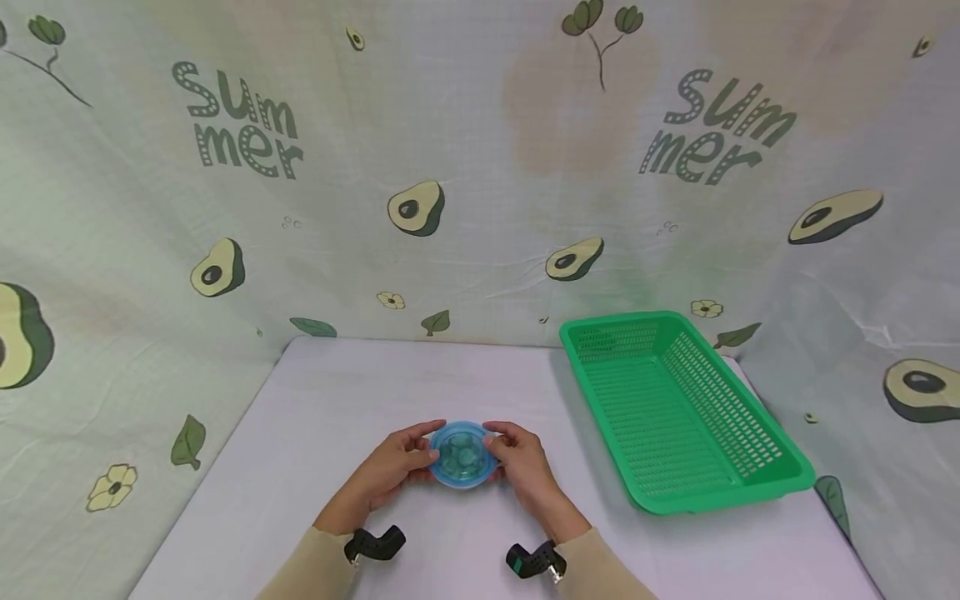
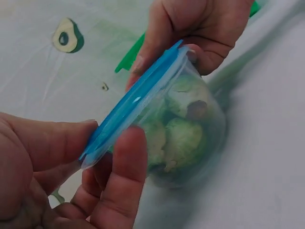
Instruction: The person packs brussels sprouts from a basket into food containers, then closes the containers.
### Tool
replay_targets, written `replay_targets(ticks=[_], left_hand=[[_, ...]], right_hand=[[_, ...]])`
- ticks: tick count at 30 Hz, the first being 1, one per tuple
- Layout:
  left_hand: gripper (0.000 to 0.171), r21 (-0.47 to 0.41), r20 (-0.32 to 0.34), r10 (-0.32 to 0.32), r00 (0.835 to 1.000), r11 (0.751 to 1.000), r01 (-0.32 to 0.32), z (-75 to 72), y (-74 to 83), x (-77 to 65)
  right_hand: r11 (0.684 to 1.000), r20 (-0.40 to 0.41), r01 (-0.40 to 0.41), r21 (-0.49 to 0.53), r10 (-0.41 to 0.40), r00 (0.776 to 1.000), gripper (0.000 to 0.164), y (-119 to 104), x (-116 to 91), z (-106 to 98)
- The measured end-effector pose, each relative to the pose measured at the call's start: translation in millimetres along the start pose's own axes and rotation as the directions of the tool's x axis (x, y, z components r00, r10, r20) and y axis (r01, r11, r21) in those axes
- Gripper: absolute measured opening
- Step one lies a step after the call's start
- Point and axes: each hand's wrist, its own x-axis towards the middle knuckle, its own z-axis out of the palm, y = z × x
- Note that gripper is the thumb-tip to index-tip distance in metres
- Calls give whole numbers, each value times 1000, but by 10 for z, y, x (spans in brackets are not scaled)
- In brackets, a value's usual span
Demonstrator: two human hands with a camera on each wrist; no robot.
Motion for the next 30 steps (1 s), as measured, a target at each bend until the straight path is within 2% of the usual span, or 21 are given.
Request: replay_targets(ticks=[4, 7, 12, 22, 26, 30], left_hand=[[60, -28, -3, -1, 1000, 1000, 1, 12, 8, -27], [59, -32, -30, 5, 1000, 999, -6, 33, 0, -26], [59, -22, -68, -4, 998, 1000, 2, 73, -4, -5], [56, -13, -79, -13, 997, 1000, 12, 78, 0, 9], [57, -27, -85, 8, 996, 1000, -11, 62, -37, 1], [58, -20, -66, 26, 997, 999, -28, 32, -54, -9]], right_hand=[[999, 126, -16, 43, 11, 992, 59, -2, -49, -95], [997, 176, -16, 71, 4, 984, 65, 31, -60, -137], [997, 145, 4, 81, -16, 989, 62, 45, -67, -104], [995, 94, 20, 98, -30, 995, 61, 39, -80, -60], [995, 94, 28, 99, -37, 995, 67, 59, -89, -66], [995, 86, 34, 98, -42, 995, 65, 64, -97, -68]])
